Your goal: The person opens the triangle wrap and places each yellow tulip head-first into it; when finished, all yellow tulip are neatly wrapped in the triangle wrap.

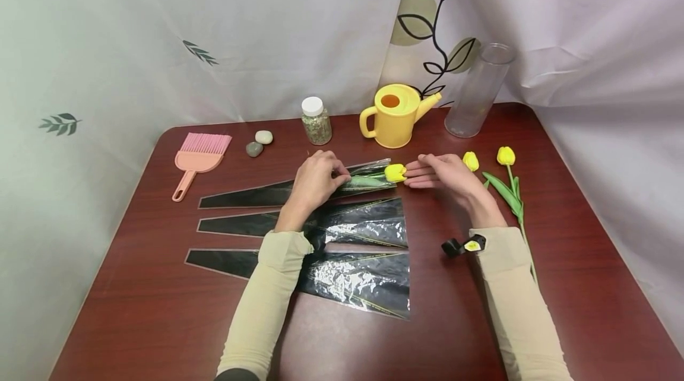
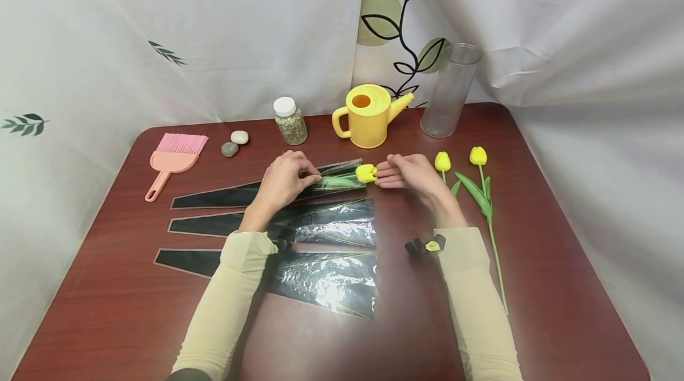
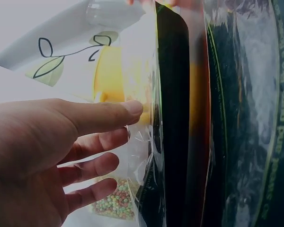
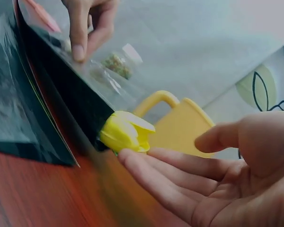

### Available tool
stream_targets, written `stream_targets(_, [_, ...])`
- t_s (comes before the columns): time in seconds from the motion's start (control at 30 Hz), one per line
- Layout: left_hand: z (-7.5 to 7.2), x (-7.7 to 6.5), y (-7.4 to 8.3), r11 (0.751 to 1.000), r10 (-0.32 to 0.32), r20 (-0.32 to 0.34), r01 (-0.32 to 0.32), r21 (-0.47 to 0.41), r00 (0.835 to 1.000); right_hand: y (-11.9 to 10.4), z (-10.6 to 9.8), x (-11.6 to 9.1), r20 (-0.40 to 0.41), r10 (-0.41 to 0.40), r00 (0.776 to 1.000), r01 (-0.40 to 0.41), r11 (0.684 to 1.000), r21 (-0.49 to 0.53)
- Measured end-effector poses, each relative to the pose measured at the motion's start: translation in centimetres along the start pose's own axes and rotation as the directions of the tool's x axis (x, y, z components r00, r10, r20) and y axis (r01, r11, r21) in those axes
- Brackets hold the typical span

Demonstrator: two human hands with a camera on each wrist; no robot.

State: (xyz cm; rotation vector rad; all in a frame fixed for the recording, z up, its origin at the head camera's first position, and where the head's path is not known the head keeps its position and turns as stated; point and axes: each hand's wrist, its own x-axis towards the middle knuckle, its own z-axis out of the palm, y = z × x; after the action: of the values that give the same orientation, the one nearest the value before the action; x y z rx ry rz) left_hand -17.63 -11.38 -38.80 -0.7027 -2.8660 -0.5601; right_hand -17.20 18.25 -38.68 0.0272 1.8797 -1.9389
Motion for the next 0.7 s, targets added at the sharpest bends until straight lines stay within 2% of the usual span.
stream_targets(0.2, [0.3,0.0,0.3,1.000,0.009,-0.040,-0.010,-0.010,0.999,0.2,1.2,0.5,0.030,0.024,0.999,-0.026,0.996,0.087])
stream_targets(0.43, [0.5,0.2,0.6,1.000,0.012,-0.055,-0.012,0.000,0.998,0.8,2.1,0.9,0.043,-0.024,0.999,0.022,0.999,0.046])
stream_targets(0.6, [0.7,0.1,0.6,1.000,0.002,-0.041,0.000,0.026,0.999,0.8,2.0,0.9,0.000,-0.041,0.999,0.041,0.996,-0.084])
stream_targets(0.7, [0.4,0.0,0.9,1.000,0.007,-0.043,-0.006,0.024,0.999,0.2,1.0,-0.2,-0.077,-0.120,0.990,0.100,0.969,-0.225])
